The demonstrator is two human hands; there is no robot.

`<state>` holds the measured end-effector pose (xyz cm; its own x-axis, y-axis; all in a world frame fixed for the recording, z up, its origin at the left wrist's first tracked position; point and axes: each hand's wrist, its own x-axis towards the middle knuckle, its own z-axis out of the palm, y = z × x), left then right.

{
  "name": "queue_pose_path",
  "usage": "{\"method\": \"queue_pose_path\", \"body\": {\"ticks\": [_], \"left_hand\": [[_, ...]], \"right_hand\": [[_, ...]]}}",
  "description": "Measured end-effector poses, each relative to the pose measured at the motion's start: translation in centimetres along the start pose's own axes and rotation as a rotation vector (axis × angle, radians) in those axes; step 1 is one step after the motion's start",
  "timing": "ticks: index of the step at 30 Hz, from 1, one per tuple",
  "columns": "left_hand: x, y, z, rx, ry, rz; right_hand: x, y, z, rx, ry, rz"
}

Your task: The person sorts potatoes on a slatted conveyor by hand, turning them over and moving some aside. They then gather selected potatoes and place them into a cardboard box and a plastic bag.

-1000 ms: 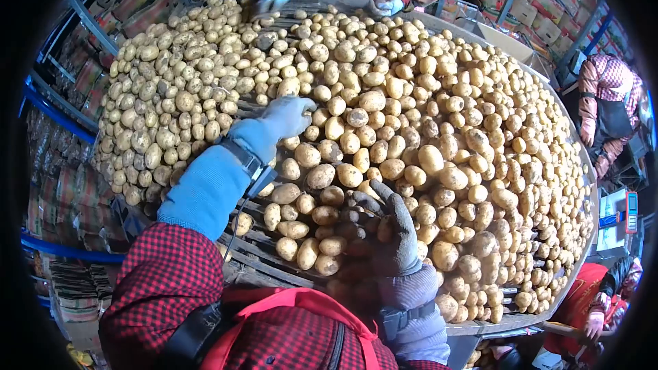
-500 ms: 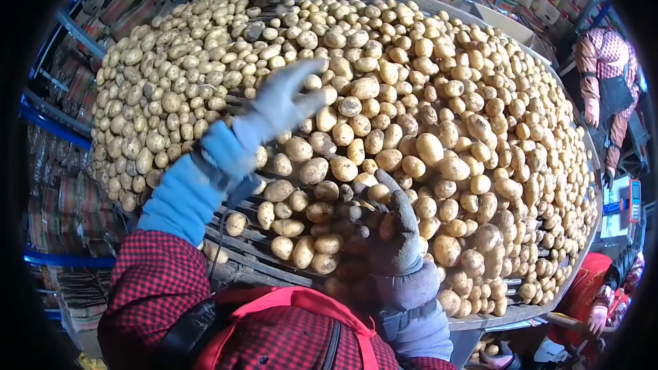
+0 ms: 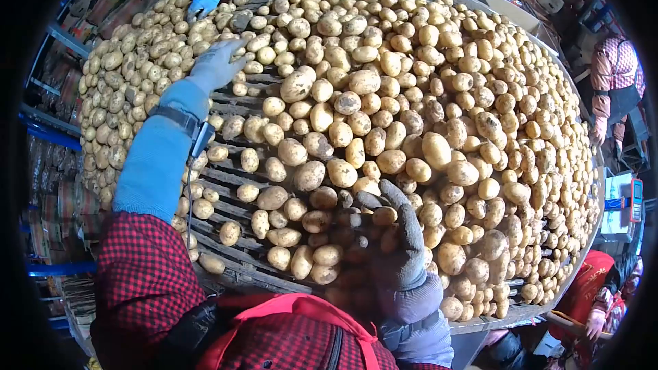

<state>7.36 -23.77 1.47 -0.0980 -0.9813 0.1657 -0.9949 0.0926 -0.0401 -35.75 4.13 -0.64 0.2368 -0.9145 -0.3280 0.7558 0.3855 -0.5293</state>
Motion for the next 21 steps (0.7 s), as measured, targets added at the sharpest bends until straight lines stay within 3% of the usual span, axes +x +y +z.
{"method": "queue_pose_path", "body": {"ticks": [3, 5, 7, 11, 13, 14, 15, 17, 21], "left_hand": [[1.4, 0.4, 1.4, 0.208, -0.13, -0.028], [2.3, 0.2, 1.0, 0.152, -0.207, -0.028], [2.5, 1.0, -0.8, 0.109, -0.333, -0.055], [2.1, 2.2, -0.8, 0.097, -0.372, -0.04], [1.7, 0.6, 2.2, -0.281, -0.355, -0.113], [1.4, 0.4, 2.7, -0.278, -0.356, -0.112], [0.7, 1.0, 2.8, -0.299, -0.311, -0.152], [-0.2, 1.5, 3.1, -0.325, -0.27, -0.202], [0.1, 1.3, 3.3, -0.62, -0.297, -0.136]], "right_hand": [[0.2, 0.0, -0.2, 0.143, 0.032, 0.091], [0.1, 0.7, -0.6, -0.11, 0.014, -0.013], [0.0, 0.2, -0.1, -0.03, 0.016, 0.034], [0.3, 0.2, -0.7, 0.058, -0.087, 0.021], [0.3, 0.4, -0.8, -0.087, -0.109, -0.025], [0.3, 0.5, -0.8, -0.231, -0.132, -0.086], [0.3, 0.3, -0.5, -0.229, -0.129, -0.09], [0.2, -0.2, 0.4, -0.013, 0.052, 0.102], [0.3, -0.1, 0.4, 0.025, 0.065, 0.132]]}}
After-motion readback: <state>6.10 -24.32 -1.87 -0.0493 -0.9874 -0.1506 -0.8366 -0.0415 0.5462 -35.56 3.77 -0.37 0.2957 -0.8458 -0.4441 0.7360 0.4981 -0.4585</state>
